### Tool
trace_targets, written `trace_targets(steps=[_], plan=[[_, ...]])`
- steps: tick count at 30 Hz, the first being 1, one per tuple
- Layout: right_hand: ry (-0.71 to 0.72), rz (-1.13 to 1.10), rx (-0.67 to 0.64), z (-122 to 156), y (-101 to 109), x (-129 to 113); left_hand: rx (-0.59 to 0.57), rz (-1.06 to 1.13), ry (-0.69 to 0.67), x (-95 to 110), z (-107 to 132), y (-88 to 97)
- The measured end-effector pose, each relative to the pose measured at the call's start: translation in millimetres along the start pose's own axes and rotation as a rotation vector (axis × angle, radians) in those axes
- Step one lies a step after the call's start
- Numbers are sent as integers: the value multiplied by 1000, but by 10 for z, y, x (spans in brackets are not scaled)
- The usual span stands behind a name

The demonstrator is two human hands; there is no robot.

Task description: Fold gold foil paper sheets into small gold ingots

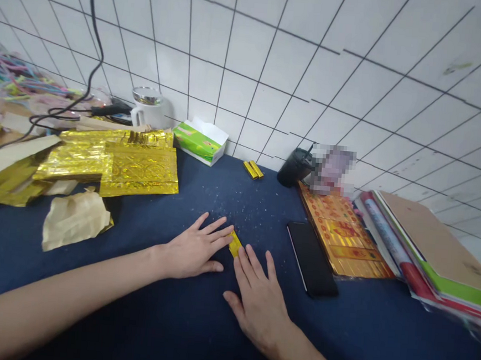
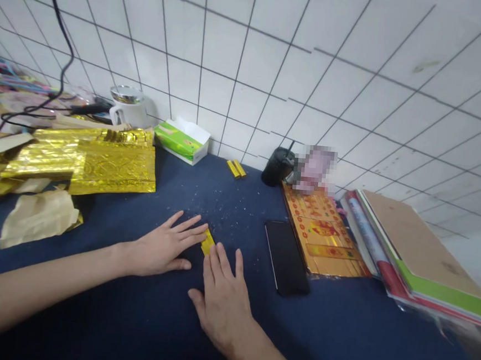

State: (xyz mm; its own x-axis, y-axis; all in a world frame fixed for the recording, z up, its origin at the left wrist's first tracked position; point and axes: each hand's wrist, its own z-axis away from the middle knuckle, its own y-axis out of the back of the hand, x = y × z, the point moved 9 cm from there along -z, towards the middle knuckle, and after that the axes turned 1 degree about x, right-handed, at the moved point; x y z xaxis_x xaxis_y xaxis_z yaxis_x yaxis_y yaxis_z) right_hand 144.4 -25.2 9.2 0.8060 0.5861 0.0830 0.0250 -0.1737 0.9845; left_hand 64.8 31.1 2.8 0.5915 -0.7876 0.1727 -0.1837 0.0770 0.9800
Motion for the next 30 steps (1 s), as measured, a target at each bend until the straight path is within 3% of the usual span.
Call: trace_targets(steps=[9, 17, 30], plan=[[13, -41, -49, -25, -77, 10, 53, 17, 21, -6, -116, 65], [-2, -50, -55, -36, -62, 15, -47, 86, -76, 243, -54, -86], [-5, -43, -7, -19, -24, 49, 48, 20, 8, 152, -50, -68]])
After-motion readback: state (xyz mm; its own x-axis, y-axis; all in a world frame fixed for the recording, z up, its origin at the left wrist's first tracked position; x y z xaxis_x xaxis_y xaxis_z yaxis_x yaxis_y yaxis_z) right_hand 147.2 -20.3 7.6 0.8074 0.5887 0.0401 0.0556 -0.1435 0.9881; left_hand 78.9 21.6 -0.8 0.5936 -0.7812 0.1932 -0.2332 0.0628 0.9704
